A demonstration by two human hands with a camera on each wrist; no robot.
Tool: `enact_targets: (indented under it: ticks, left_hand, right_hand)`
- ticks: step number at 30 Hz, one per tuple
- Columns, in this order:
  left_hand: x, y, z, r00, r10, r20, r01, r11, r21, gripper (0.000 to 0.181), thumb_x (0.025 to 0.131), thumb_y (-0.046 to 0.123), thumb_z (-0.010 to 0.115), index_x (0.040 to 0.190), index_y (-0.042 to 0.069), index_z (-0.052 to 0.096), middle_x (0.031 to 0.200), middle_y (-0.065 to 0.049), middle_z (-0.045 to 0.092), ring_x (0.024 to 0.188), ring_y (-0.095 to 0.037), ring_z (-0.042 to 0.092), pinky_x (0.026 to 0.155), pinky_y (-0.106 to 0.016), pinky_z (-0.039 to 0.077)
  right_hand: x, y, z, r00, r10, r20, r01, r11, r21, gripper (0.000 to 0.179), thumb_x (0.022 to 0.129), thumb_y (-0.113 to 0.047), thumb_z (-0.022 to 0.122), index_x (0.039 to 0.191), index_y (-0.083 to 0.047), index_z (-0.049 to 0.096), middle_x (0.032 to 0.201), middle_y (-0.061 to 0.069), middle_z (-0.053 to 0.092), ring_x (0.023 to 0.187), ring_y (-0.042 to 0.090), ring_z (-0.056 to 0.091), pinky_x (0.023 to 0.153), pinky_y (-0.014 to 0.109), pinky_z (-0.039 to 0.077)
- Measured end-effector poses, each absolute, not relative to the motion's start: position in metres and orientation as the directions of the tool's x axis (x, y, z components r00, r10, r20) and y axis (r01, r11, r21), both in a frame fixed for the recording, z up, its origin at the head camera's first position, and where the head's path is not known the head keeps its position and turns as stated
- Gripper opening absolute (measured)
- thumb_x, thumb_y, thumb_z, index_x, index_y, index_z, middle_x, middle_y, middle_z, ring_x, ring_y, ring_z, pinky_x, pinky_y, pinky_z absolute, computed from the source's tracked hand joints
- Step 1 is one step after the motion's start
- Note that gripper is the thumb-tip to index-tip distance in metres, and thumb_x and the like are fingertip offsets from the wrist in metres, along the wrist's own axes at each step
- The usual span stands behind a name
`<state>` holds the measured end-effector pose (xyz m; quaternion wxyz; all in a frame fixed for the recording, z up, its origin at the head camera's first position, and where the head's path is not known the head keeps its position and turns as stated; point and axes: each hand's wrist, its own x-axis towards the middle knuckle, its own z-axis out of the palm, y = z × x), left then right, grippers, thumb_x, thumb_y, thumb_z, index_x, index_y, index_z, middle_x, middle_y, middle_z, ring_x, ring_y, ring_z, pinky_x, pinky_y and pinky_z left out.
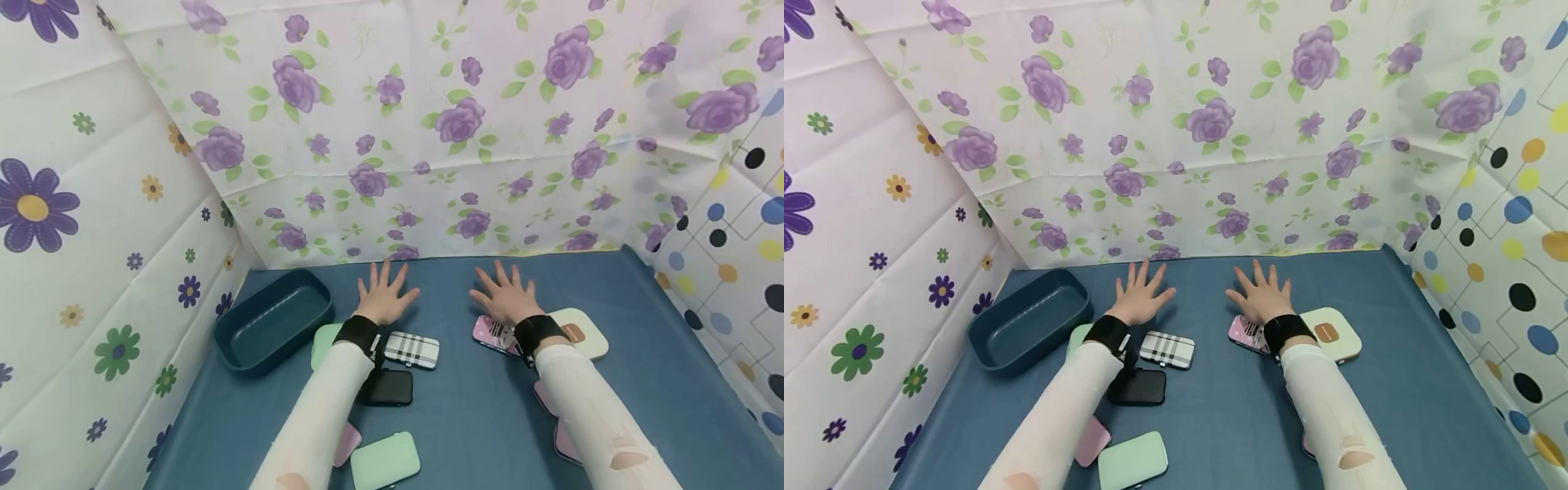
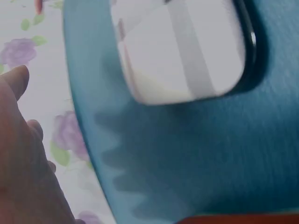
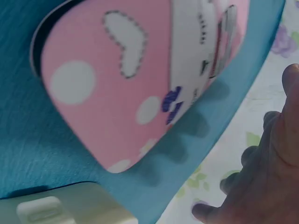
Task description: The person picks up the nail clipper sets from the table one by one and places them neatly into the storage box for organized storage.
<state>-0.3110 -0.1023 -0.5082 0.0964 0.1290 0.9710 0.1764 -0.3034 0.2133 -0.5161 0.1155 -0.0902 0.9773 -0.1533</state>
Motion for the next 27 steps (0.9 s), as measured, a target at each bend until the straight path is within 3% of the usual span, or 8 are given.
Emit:
enact_targets:
  ticks: [5,13,19,27]
  left_hand:
    - [-0.307,-0.117,-0.496,-0.938,0.329,-0.106,0.255,0.866,0.43,0.078,0.111,0.068,0.034,0.174,0.028,0.012,0.179,-0.016,-0.003,0.163,-0.042,-0.012,0.124,-0.072,0.003]
    - [-0.284,-0.17,-0.471,-0.952,0.305,0.005,0.259,0.8,0.542,0.074,0.114,0.057,0.038,0.172,0.013,0.024,0.177,-0.024,0.008,0.162,-0.048,0.003,0.123,-0.074,0.013]
    - [-0.256,-0.229,-0.466,-0.981,0.165,0.102,0.192,0.751,0.632,0.069,0.116,0.044,0.046,0.169,0.004,0.029,0.174,-0.029,0.013,0.159,-0.052,0.012,0.123,-0.072,0.015]
    - [-0.213,-0.303,-0.476,-0.967,-0.191,0.168,-0.023,0.725,0.689,0.061,0.115,0.034,0.049,0.163,-0.002,0.039,0.168,-0.034,0.026,0.154,-0.056,0.023,0.123,-0.069,0.019]
  right_hand:
    - [-0.304,0.216,-0.511,-0.945,-0.262,-0.195,-0.168,0.902,-0.397,0.08,0.111,-0.07,0.028,0.174,-0.022,0.017,0.177,0.023,-0.005,0.157,0.059,-0.007,0.116,0.083,0.003]
    - [-0.288,0.219,-0.489,-0.941,-0.293,-0.166,-0.176,0.849,-0.499,0.077,0.113,-0.064,0.027,0.171,-0.014,0.03,0.174,0.03,0.01,0.159,0.055,0.008,0.119,0.078,0.014]
    - [-0.278,0.225,-0.486,-0.937,-0.313,-0.153,-0.187,0.822,-0.538,0.075,0.114,-0.063,0.027,0.167,-0.01,0.038,0.173,0.031,0.016,0.159,0.052,0.015,0.122,0.072,0.016]
    - [-0.269,0.231,-0.49,-0.931,-0.338,-0.137,-0.202,0.792,-0.576,0.078,0.113,-0.064,0.026,0.163,-0.008,0.045,0.17,0.03,0.028,0.157,0.05,0.026,0.123,0.068,0.022]
